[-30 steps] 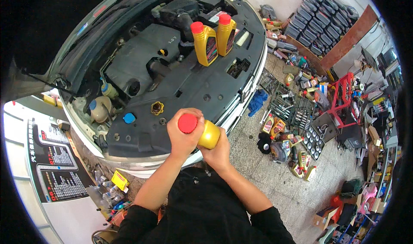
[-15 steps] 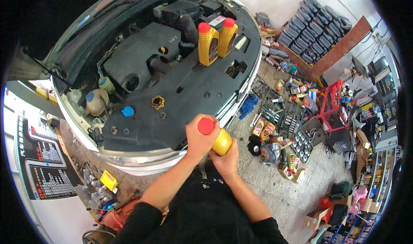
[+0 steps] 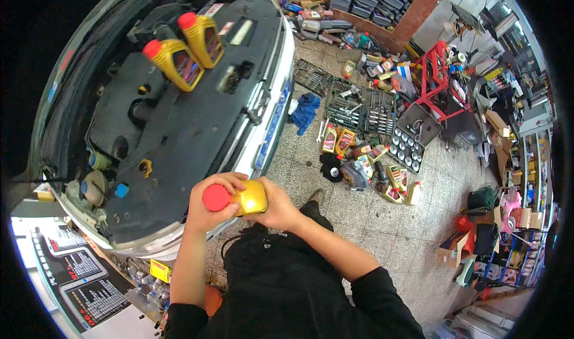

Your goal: The person opens a yellow motor oil bottle and pours its contents into the engine oil filler of a white car with the hood open. After pouring, the person closes the bottle and places it back on the engine bay.

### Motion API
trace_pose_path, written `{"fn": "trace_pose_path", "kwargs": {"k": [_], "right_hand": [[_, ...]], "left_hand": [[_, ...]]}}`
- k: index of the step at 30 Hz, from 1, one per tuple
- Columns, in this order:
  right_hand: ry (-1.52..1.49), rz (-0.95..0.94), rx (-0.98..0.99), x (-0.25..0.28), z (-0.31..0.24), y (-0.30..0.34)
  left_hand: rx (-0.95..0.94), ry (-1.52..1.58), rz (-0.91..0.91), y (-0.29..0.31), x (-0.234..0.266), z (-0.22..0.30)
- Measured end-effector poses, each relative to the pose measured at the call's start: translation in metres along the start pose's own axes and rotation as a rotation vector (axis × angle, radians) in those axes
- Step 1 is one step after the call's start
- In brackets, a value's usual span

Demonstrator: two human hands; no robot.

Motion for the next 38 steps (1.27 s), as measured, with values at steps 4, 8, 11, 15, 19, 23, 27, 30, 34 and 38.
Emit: {"fn": "trace_pose_path", "kwargs": {"k": [4, 8, 11, 15, 19, 23, 27, 30, 34, 38], "right_hand": [[0.029, 0.122, -0.095, 0.056, 0.048, 0.004], [0.122, 0.214, -0.171, 0.125, 0.091, 0.005], [-0.045, 0.199, -0.346, 0.193, 0.118, 0.015], [0.086, 0.260, -0.347, 0.257, 0.182, 0.050], [0.121, 0.493, -0.661, 0.286, 0.256, 0.116], [0.090, 0.636, -0.962, 0.266, 0.307, 0.159], [-0.355, 0.932, -1.207, 0.188, 0.383, 0.199], [-1.115, 1.460, -1.289, 0.107, 0.424, 0.208], [-1.140, 1.273, -1.261, 0.070, 0.438, 0.171], [-0.640, 1.031, -1.302, 0.057, 0.434, 0.152]], "left_hand": [[0.087, -0.134, 0.371, -0.044, -0.067, -0.047], [0.162, -0.173, 0.571, -0.104, -0.125, -0.099], [0.260, 0.127, 0.075, -0.150, -0.159, -0.121], [0.507, 0.472, -0.042, -0.191, -0.177, -0.191], [0.782, 0.061, -0.222, -0.245, -0.197, -0.381], [0.938, -0.518, -0.590, -0.246, -0.225, -0.668], [0.529, -0.927, -0.743, -0.330, -0.317, -0.874], [0.432, -1.051, -0.869, -0.421, -0.398, -0.942], [0.320, -1.271, -1.038, -0.464, -0.428, -1.036], [0.639, -1.272, -1.380, -0.438, -0.426, -1.113]]}}
Point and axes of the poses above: each hand's wrist, its own y-axis away from the middle knuckle, its own x-axis out of the back of the hand, z = x × y, the point moved 3 cm from there along -y, towards the middle knuckle, and after that the axes turned 3 degrees about y, right-handed, at the moved point
